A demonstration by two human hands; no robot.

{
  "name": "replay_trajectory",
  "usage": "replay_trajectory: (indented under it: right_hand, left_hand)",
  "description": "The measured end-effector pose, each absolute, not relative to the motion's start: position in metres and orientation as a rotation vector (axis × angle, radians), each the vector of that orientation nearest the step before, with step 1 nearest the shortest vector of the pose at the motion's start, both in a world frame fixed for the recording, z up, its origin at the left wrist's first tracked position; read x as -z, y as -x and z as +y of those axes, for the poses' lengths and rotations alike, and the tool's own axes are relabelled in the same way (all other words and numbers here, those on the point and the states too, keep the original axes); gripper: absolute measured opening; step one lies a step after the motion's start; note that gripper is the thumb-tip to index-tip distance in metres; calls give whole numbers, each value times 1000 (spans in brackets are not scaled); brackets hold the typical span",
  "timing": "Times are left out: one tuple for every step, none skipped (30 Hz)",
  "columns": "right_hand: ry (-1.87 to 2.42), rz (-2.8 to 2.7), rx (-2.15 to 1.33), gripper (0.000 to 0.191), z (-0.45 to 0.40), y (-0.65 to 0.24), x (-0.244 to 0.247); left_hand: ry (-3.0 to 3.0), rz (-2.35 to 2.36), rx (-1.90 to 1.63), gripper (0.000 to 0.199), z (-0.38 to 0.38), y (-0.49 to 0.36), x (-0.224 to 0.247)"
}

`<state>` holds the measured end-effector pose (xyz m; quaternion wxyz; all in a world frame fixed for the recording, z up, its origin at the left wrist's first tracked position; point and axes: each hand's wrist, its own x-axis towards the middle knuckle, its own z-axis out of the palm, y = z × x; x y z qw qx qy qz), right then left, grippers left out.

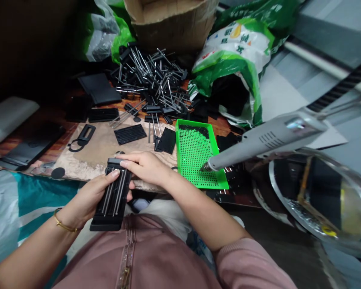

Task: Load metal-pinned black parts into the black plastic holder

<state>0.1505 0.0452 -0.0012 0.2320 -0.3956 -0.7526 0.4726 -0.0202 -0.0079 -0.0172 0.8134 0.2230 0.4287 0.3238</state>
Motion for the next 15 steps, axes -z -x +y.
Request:
replay_trajectory:
  right_hand:
    - [1073, -2072, -1284, 34, 46, -151, 2]
    - [1055, -2080, -1268, 34, 46, -151, 2]
    - [1039, -2087, -1252, 34, 47, -151, 3]
    - [1029, -2095, -1239, 34, 47, -151, 4]
    - [1026, -2100, -1228, 34, 47, -151, 4]
    - [1029, -2104, -1224, 34, 47, -152, 4]
    - [1035, -2106, -1225, 34, 47, -152, 4]
    - [1040, -2106, -1232, 34, 47, -152, 4]
    - [1046, -2103, -1241, 34, 47, -152, 3]
    - [1053, -2100, -1249, 34, 47, -152, 2]
    - [1060, -2103, -1257, 34, 48, -152, 0]
    - [1069, -2111, -1260, 34, 48, -152, -2]
    - [1079, -2123, -1260, 34, 49, -152, -3]
    - [1086, -2134, -1261, 34, 50, -152, -5]
    - [1091, -2136, -1273, 34, 50, -153, -6]
  left_hand:
    - [-491, 903, -690, 29, -8, 20, 17]
    - [-508, 891, -692, 29, -8, 20, 17]
    - [-524, 882, -695, 29, -8, 20, 17]
    - [-534, 877, -697, 30, -9, 20, 17]
    - [-540, 873, -695, 30, -9, 20, 18]
    - [-543, 873, -693, 30, -9, 20, 19]
    - [-545, 875, -692, 30, -9, 20, 20]
    - [-547, 877, -691, 31, -9, 21, 21]
    - [-549, 880, -690, 32, -10, 21, 22]
    - [-548, 883, -691, 32, -10, 21, 23]
    - [-546, 882, -688, 33, -10, 21, 24]
    - [-539, 878, -682, 34, -9, 22, 24]
    - [-524, 871, -670, 34, -9, 23, 23]
    - [-502, 858, -654, 34, -8, 24, 22]
    - [-475, 834, -633, 36, -6, 26, 21]
